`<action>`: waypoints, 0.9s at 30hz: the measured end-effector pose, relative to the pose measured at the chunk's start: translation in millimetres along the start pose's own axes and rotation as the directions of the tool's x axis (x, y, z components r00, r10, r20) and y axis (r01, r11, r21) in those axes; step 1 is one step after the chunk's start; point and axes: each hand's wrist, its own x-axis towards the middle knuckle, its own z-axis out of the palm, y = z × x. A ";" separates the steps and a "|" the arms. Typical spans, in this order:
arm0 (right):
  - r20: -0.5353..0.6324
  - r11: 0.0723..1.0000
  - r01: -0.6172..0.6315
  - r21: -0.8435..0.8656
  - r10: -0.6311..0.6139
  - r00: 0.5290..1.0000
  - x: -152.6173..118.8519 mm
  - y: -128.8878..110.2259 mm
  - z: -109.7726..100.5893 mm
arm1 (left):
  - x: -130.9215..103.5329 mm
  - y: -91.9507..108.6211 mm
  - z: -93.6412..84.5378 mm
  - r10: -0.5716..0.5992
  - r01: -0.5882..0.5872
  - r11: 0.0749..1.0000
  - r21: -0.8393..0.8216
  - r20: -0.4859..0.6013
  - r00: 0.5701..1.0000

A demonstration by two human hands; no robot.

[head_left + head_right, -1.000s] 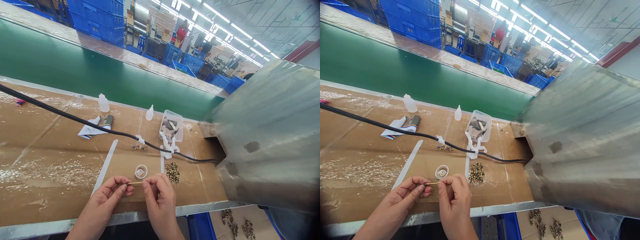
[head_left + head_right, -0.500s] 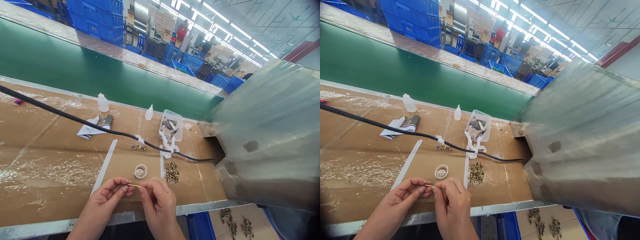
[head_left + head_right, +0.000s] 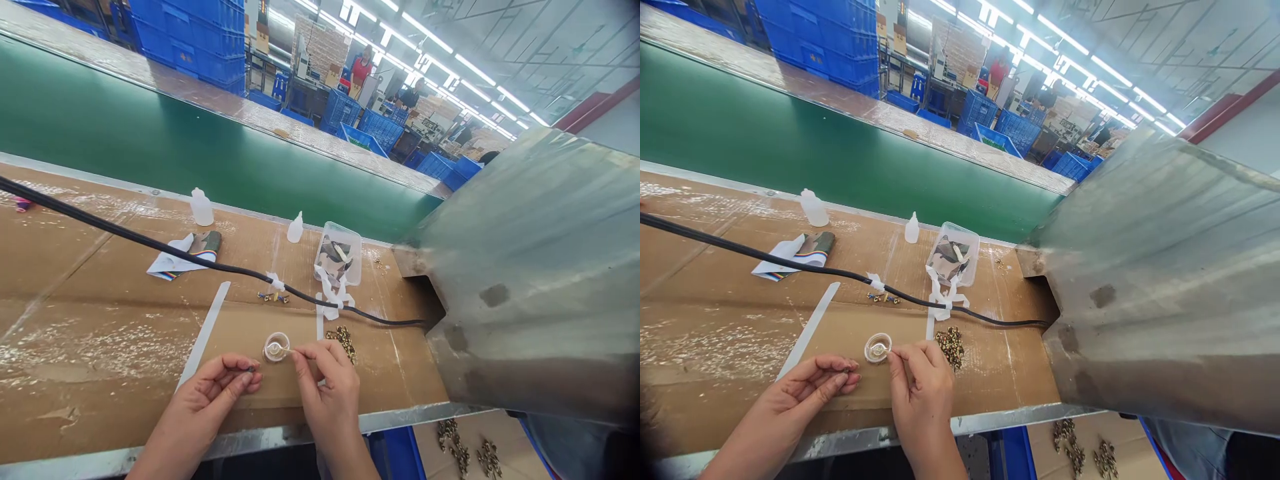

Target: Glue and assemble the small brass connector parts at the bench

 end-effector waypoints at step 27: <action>0.197 0.973 -0.133 0.190 0.095 0.976 5.4 -7.0 -6.8 | -0.7 -5.9 -7.9 -0.012 0.014 1.000 -0.016 0.112 0.994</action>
